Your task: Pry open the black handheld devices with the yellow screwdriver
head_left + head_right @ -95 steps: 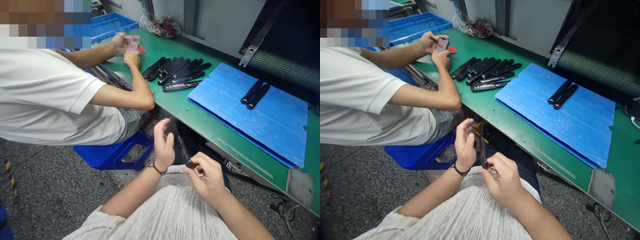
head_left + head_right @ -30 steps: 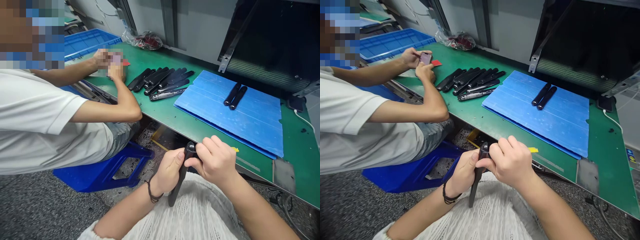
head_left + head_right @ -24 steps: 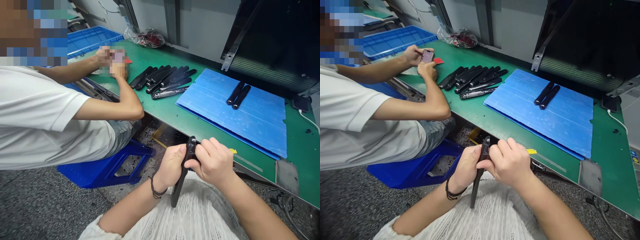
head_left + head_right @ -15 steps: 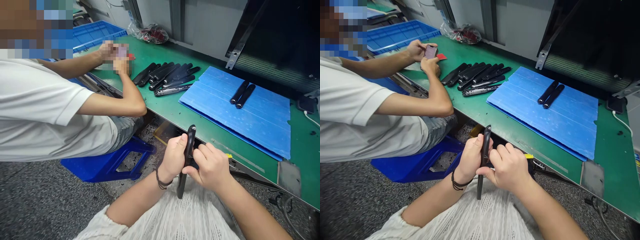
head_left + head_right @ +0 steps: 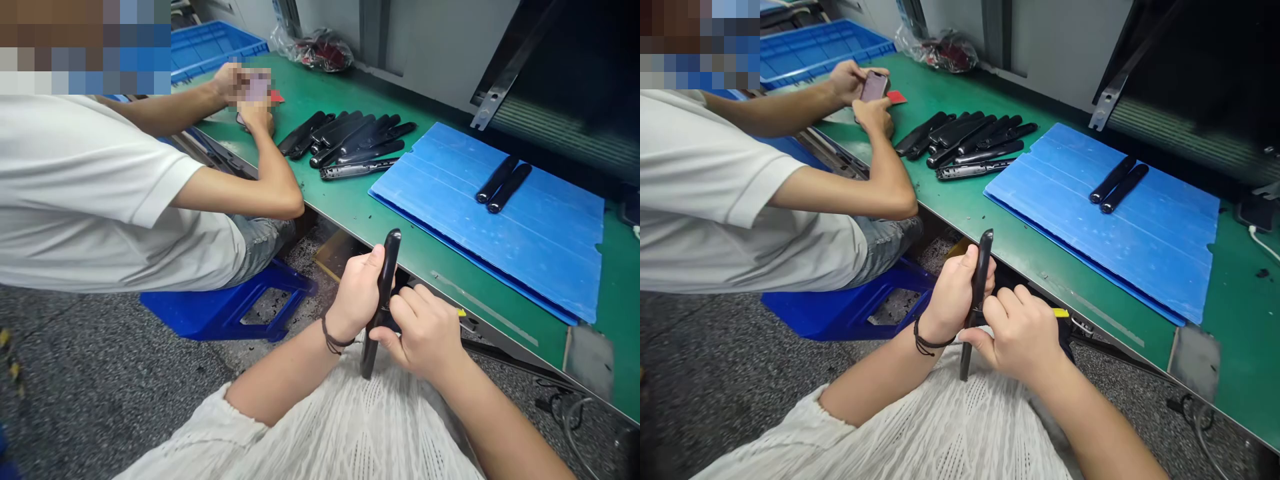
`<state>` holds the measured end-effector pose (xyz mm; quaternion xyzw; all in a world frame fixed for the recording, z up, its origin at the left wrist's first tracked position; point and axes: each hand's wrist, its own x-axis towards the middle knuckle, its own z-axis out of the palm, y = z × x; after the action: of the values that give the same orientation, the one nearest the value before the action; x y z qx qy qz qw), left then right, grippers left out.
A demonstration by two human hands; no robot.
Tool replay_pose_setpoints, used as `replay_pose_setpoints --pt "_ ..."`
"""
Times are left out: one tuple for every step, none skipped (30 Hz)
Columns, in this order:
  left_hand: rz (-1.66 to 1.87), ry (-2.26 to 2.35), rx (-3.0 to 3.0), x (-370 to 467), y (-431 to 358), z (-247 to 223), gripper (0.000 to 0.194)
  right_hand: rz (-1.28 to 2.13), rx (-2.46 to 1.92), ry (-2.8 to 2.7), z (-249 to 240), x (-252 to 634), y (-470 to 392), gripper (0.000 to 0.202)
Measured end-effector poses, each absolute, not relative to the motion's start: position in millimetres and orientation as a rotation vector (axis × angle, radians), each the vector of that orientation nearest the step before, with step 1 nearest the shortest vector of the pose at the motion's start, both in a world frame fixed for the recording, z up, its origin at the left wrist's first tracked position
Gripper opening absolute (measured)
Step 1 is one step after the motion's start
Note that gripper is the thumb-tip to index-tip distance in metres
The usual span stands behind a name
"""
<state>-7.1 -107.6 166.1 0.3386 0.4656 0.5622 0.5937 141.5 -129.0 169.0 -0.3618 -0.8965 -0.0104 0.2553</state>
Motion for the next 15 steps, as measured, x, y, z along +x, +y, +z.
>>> replay_pose_setpoints --pt "1.297 1.084 0.783 -7 -107 165 0.069 -0.023 -0.983 -2.448 169 142 -128 0.062" --pt "1.292 1.085 0.781 -6 -106 164 0.070 -0.021 -0.984 -2.457 169 143 -127 0.061" --pt "1.292 1.085 0.779 -6 -106 163 0.071 -0.018 -0.982 -2.464 169 143 -127 0.061" --pt "1.298 1.085 0.775 -6 -105 162 0.071 -0.018 -0.977 -2.468 168 143 -128 0.061" --pt "1.305 1.085 0.768 -6 -104 162 0.071 -0.016 -0.970 -2.473 167 142 -129 0.060" --pt "1.310 1.085 0.759 -7 -102 162 0.071 -0.017 -0.960 -2.477 167 141 -131 0.059" --pt "1.315 1.082 0.749 -8 -100 162 0.071 -0.015 -0.949 -2.483 166 140 -132 0.059" --pt "1.317 1.077 0.740 -9 -99 162 0.071 -0.009 -0.939 -2.491 165 139 -135 0.059" --pt "1.317 1.069 0.734 -10 -96 161 0.070 0.001 -0.932 -2.502 164 138 -137 0.059" --pt "1.315 1.065 0.732 -12 -94 161 0.069 0.015 -0.928 -2.516 163 137 -139 0.060" --pt "1.315 1.067 0.730 -13 -91 161 0.069 0.032 -0.926 -2.531 163 137 -141 0.062" --pt "1.315 1.078 0.729 -15 -89 160 0.068 0.053 -0.925 -2.550 162 136 -143 0.064" --pt "1.313 1.095 0.727 -16 -86 160 0.068 0.077 -0.926 -2.571 162 136 -145 0.065" --pt "1.307 1.112 0.722 -17 -83 160 0.068 0.101 -0.924 -2.591 162 137 -146 0.067" --pt "1.298 1.124 0.713 -18 -81 160 0.068 0.122 -0.919 -2.611 162 137 -148 0.067"
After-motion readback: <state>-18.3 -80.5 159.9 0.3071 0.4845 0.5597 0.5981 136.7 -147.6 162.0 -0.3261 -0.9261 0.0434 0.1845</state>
